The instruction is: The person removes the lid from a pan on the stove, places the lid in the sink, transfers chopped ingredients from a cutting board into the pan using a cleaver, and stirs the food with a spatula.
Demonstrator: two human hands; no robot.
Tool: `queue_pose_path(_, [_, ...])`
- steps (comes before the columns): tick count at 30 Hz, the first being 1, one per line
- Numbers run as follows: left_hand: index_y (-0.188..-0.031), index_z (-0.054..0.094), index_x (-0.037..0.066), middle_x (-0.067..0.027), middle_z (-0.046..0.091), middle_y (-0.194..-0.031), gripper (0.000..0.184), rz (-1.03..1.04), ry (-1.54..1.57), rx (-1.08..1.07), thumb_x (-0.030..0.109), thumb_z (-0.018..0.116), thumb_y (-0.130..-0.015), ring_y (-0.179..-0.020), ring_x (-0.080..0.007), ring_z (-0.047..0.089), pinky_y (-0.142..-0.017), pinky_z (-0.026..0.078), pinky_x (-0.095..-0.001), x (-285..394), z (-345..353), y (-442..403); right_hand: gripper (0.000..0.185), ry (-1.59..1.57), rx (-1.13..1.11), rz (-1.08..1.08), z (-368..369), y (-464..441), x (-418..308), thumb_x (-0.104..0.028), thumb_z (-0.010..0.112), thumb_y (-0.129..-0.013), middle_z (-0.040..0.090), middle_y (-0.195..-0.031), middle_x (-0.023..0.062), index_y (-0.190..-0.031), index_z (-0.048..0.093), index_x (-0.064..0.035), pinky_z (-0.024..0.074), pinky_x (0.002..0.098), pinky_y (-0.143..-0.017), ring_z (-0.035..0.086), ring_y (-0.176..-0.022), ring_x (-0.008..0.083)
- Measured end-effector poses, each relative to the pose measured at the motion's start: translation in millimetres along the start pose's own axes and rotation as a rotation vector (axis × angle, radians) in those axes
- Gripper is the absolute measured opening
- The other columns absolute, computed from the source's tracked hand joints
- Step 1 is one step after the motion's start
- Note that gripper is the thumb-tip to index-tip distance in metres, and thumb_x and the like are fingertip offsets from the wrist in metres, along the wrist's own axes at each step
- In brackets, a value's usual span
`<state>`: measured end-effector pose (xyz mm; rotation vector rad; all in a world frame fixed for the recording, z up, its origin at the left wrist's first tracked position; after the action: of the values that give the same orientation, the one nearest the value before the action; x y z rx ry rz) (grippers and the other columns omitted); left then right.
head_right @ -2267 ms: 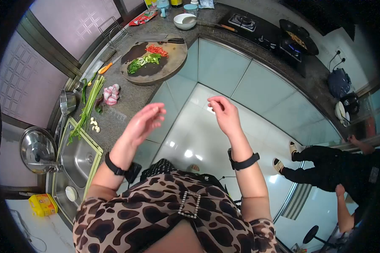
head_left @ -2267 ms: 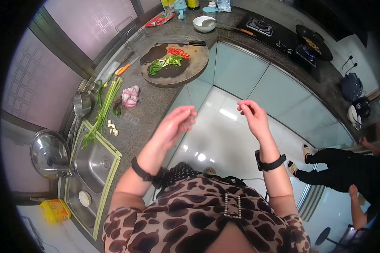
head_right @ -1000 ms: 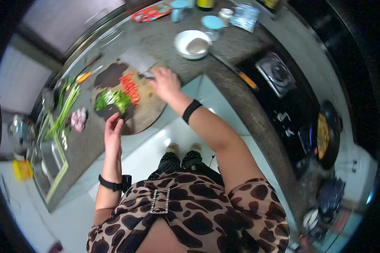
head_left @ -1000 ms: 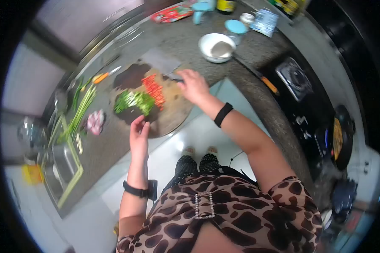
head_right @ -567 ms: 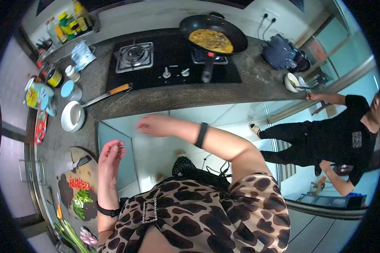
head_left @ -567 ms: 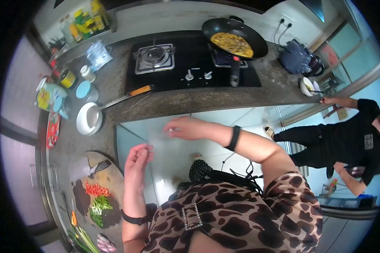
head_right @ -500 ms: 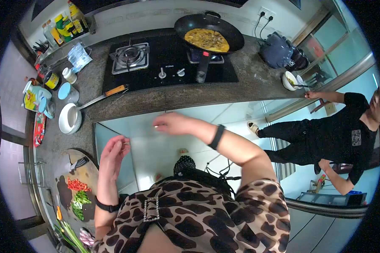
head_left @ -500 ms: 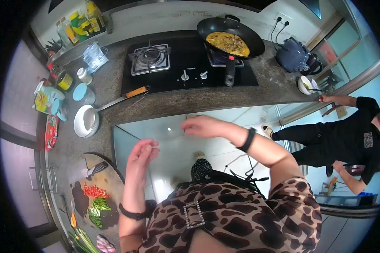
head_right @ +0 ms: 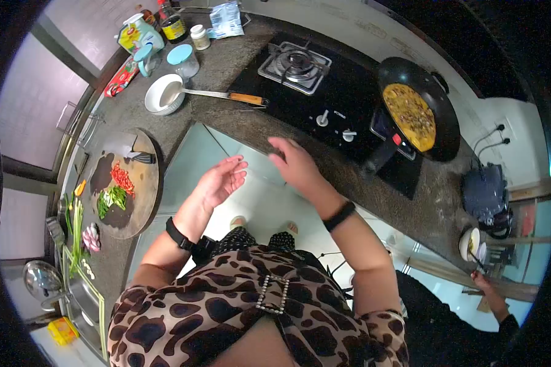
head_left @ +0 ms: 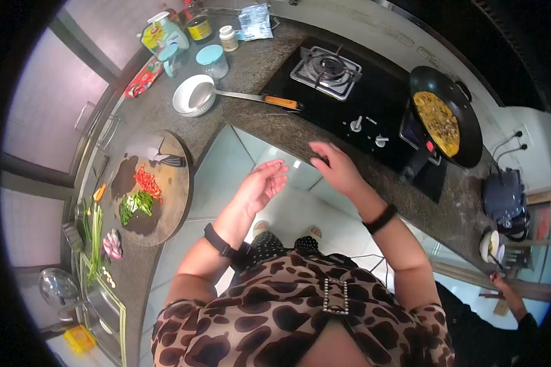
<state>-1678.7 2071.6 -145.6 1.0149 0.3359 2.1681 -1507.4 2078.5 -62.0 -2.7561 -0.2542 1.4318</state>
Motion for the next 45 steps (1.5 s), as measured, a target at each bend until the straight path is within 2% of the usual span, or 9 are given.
queue_pose_path(9, [-0.114, 0.052, 0.005, -0.0070, 0.064, -0.101, 0.022, -0.036, 0.128, -0.013, 0.015, 0.049, -0.094, -0.082, -0.0152, 0.064, -0.073, 0.052, -0.0266, 40, -33, 11, 0.052, 0.440, 0.234, -0.102, 69, -154, 31, -0.016, 0.067, -0.078, 0.047, -0.130, 0.0130, -0.126, 0.047, -0.0081, 0.0370, 0.0436, -0.099, 0.043, -0.121, 0.0321])
queue_pose_path(16, [-0.114, 0.054, 0.006, -0.0048, 0.063, -0.104, 0.024, -0.063, 0.106, -0.030, 0.018, 0.052, -0.093, -0.084, -0.0135, 0.062, -0.075, 0.050, -0.0255, 85, -59, -20, 0.032, 0.640, 0.153, -0.104, 80, -188, 34, -0.014, 0.064, -0.081, 0.051, -0.095, 0.0089, -0.110, 0.054, -0.0073, 0.0420, 0.0411, -0.080, 0.051, -0.096, 0.0290])
queue_pose_path(21, [-0.126, 0.050, 0.011, -0.0012, 0.059, -0.112, 0.033, -0.080, 0.025, 0.042, 0.021, 0.052, -0.094, -0.094, -0.0128, 0.057, -0.080, 0.045, -0.0262, 90, -49, -44, 0.031, 0.573, 0.116, 0.005, 76, -165, 0, -0.016, 0.060, -0.084, 0.053, -0.101, 0.0128, -0.113, 0.052, -0.0055, 0.0433, 0.0431, -0.082, 0.054, -0.098, 0.0316])
queue_pose_path(25, [-0.131, 0.045, 0.012, -0.0001, 0.056, -0.118, 0.037, -0.025, -0.068, -0.031, 0.023, 0.048, -0.096, -0.100, -0.0119, 0.054, -0.083, 0.043, -0.0258, 92, -4, -51, 0.033, 0.267, 0.053, 0.136, 62, -125, -27, -0.015, 0.054, -0.088, 0.055, -0.110, 0.0173, -0.118, 0.048, -0.0037, 0.0445, 0.0416, -0.085, 0.055, -0.102, 0.0352])
queue_pose_path(29, [-0.137, 0.037, 0.011, -0.0002, 0.053, -0.120, 0.040, 0.114, -0.205, -0.338, 0.021, 0.041, -0.099, -0.106, -0.0114, 0.051, -0.087, 0.042, -0.0285, 99, 78, -31, 0.036, -0.130, 0.096, 0.334, 5, -68, -75, -0.011, 0.050, -0.090, 0.056, -0.111, 0.0156, -0.124, 0.044, -0.0038, 0.0461, 0.0388, -0.082, 0.057, -0.100, 0.0323])
queue_pose_path(35, [-0.133, 0.043, 0.006, -0.0022, 0.058, -0.107, 0.037, 0.021, -0.252, -0.635, 0.018, 0.042, -0.098, -0.091, -0.0102, 0.053, -0.083, 0.044, -0.0276, 54, 194, 2, 0.049, -0.438, 0.109, 0.447, -83, 38, -100, -0.003, 0.048, -0.089, 0.056, -0.109, 0.0066, -0.135, 0.034, -0.0069, 0.0471, 0.0259, -0.070, 0.055, -0.088, 0.0110])
queue_pose_path(39, [-0.116, 0.055, 0.006, 0.0033, 0.050, -0.082, 0.025, -0.128, -0.223, -0.763, 0.019, 0.046, -0.097, -0.074, -0.0076, 0.044, -0.072, 0.041, -0.0238, 7, 271, 21, 0.056, -0.662, 0.292, 0.250, -141, 105, -114, 0.002, 0.051, -0.086, 0.055, -0.112, 0.0055, -0.138, 0.033, -0.0074, 0.0470, 0.0249, -0.073, 0.054, -0.089, 0.0109])
queue_pose_path(43, [-0.114, 0.054, 0.007, 0.0024, 0.053, -0.083, 0.024, -0.259, -0.137, -0.899, 0.022, 0.047, -0.097, -0.078, -0.0080, 0.049, -0.070, 0.041, -0.0245, -38, 348, 46, 0.052, -0.685, 0.420, 0.003, -194, 154, -111, 0.006, 0.059, -0.081, 0.056, -0.114, 0.0063, -0.129, 0.043, -0.0020, 0.0471, 0.0296, -0.084, 0.055, -0.096, 0.0143])
queue_pose_path(45, [-0.114, 0.053, 0.008, 0.0018, 0.056, -0.088, 0.025, -0.269, -0.155, -0.914, 0.026, 0.048, -0.097, -0.083, -0.0077, 0.053, -0.071, 0.040, -0.0231, -67, 377, 46, 0.035, -0.320, 0.815, -0.071, -235, 188, -98, 0.004, 0.064, -0.079, 0.058, -0.108, 0.0073, -0.113, 0.056, -0.0022, 0.0461, 0.0301, -0.084, 0.056, -0.094, 0.0156])
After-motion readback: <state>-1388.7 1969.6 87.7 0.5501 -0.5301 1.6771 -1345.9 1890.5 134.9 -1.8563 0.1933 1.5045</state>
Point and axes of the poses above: each hand's wrist, its own y-axis away from the middle knuckle, its own z-axis out of the palm, x = y × z, the point moved 9 cm from there along -y, towards the middle knuckle
